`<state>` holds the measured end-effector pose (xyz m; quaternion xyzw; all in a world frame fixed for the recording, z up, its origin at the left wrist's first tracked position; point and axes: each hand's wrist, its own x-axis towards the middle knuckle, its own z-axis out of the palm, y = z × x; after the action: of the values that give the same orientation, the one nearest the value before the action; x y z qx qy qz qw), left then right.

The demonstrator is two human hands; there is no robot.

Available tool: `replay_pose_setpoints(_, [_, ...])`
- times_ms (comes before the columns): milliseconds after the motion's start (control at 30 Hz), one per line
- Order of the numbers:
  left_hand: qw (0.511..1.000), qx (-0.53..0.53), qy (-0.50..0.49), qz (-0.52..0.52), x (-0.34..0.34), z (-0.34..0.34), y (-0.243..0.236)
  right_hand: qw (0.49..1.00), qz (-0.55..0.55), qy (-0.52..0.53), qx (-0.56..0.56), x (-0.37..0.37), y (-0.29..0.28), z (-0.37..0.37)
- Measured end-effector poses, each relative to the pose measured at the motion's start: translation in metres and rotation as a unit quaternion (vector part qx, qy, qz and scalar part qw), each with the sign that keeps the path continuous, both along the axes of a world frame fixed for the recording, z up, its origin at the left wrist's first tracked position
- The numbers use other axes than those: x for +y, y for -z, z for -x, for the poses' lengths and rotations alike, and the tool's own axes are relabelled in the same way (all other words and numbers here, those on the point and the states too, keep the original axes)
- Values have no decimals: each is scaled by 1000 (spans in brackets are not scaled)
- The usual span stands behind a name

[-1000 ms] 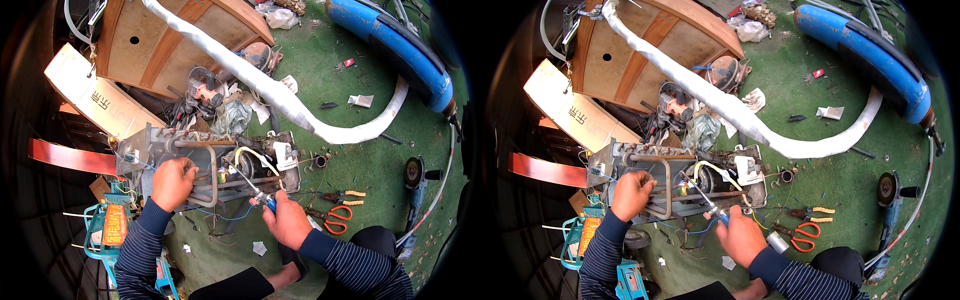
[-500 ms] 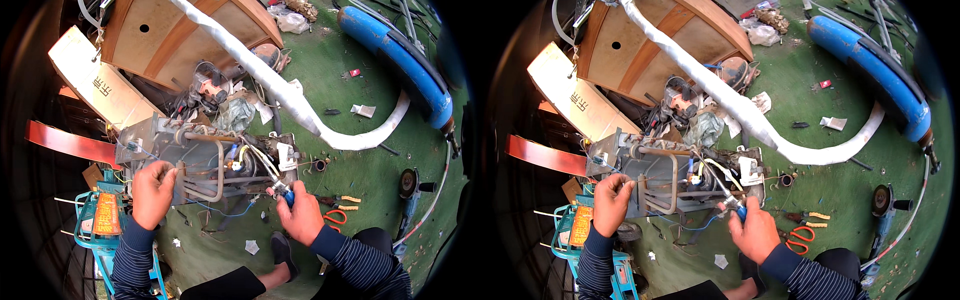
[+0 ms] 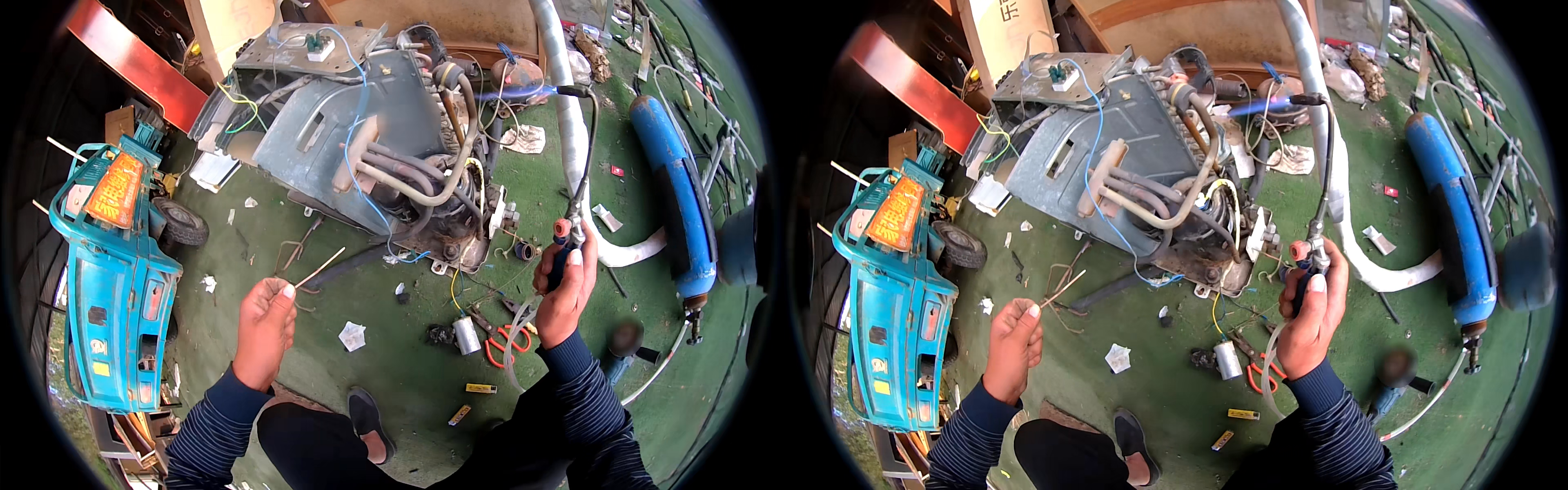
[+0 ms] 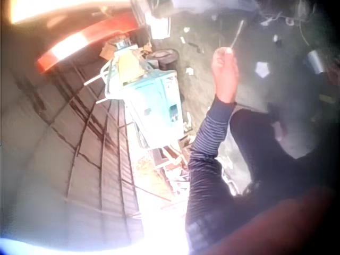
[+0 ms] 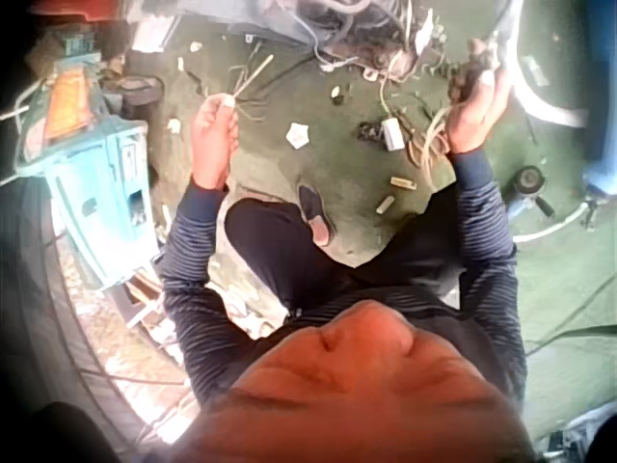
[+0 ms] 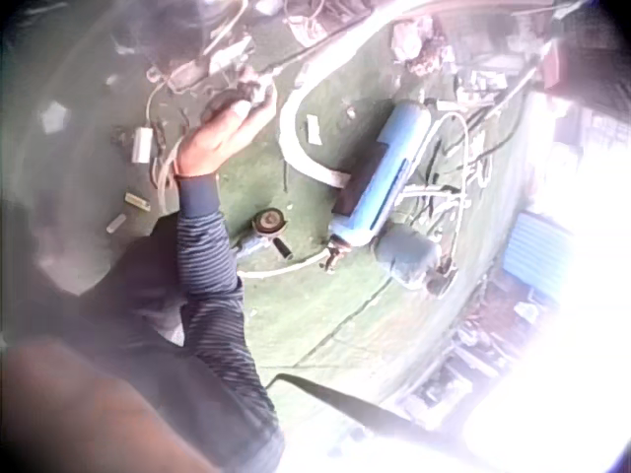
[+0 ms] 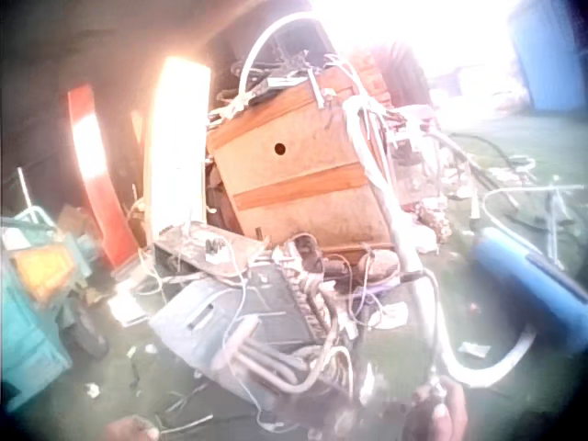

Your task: The person is sitting on the floor in a workshop, repairing a disassembled appliance. They use a power drill to remove parts, pliers to strip wires, and a soldering iron to connect electrical components.

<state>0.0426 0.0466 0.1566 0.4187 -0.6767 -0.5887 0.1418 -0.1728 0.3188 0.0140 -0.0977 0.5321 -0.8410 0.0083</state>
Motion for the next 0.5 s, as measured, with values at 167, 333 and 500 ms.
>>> replay_pose_setpoints(167, [991,66,-90,-70,-42,-8,65,955,-193,122,190,30,-23,-3])
replay_pose_setpoints(333, [986,103,-99,-85,-78,-10,99,893,-283,133,325,77,-22,-25])
replay_pose_setpoints(500, [982,162,-57,-80,-89,6,132,892,-311,150,292,93,17,-79])
